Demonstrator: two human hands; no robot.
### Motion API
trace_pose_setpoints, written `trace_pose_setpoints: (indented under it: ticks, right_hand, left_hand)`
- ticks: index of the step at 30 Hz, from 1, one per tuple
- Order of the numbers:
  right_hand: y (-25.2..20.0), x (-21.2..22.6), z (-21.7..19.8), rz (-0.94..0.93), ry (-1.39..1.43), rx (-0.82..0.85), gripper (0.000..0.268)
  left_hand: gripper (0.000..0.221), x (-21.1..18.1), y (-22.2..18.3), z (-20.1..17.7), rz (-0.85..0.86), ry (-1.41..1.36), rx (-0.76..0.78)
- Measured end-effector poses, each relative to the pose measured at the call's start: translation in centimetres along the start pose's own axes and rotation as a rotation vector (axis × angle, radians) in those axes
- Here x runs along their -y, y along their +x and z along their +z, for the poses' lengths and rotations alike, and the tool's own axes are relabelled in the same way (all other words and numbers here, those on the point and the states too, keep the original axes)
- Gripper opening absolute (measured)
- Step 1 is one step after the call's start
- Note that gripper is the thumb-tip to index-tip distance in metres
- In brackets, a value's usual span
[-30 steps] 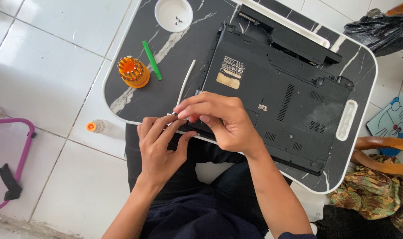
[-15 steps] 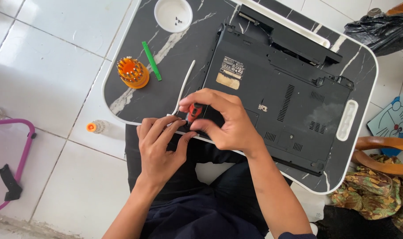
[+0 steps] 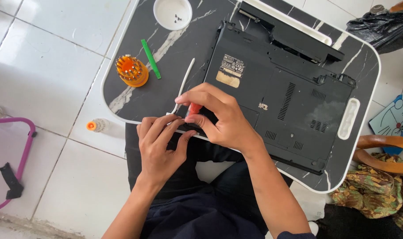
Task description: Removing the battery and unscrewing the bottom casing screws of a laptop on a small work table.
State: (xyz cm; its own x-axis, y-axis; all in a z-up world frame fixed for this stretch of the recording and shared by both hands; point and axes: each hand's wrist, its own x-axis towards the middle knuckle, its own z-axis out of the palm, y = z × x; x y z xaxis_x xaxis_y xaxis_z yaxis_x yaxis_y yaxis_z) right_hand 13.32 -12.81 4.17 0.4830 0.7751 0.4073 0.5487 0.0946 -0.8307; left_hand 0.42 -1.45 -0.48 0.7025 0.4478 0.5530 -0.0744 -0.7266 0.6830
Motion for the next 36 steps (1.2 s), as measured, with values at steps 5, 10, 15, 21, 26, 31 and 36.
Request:
trace_pose_setpoints:
  ticks: [5, 10, 15, 21, 26, 31, 36]
  right_hand:
    - [-0.4, 0.1, 0.0, 0.028, 0.025, -0.021, 0.038]
    - [-0.5, -0.3, -0.2, 0.084, 0.12, -0.013, 0.039]
    - [-0.9, -0.7, -0.5, 0.111, 0.191, -0.031, 0.042]
    - [-2.5, -1.9, -3.2, 0.084, 0.377, -0.353, 0.058]
    - [-5.2, -1.9, -6.5, 0.204, 0.515, -0.673, 0.056]
    - [-8.1, -1.7, -9.3, 0.264, 0.5, -0.828, 0.054]
    - [-11.5, -0.8, -12.6, 0.353, 0.434, -0.929, 0.05]
  left_hand:
    - [0.025, 0.0, 0.1, 0.0, 0.013, -0.008, -0.013]
    - [0.028, 0.2, 0.1, 0.1, 0.045, -0.026, -0.03]
    - [0.028, 0.0, 0.3, 0.0, 0.036, -0.042, -0.026]
    - [0.028, -0.3, 0.4, -0.3, 0.029, -0.027, -0.031]
    - [0.03, -0.8, 0.9, -0.9, 0.024, -0.015, 0.094]
    - [0.028, -1.6, 2.7, -0.9, 0.069, -0.075, 0.12]
    - [0.044, -2.8, 3.7, 0.6, 0.123, -0.106, 0.31]
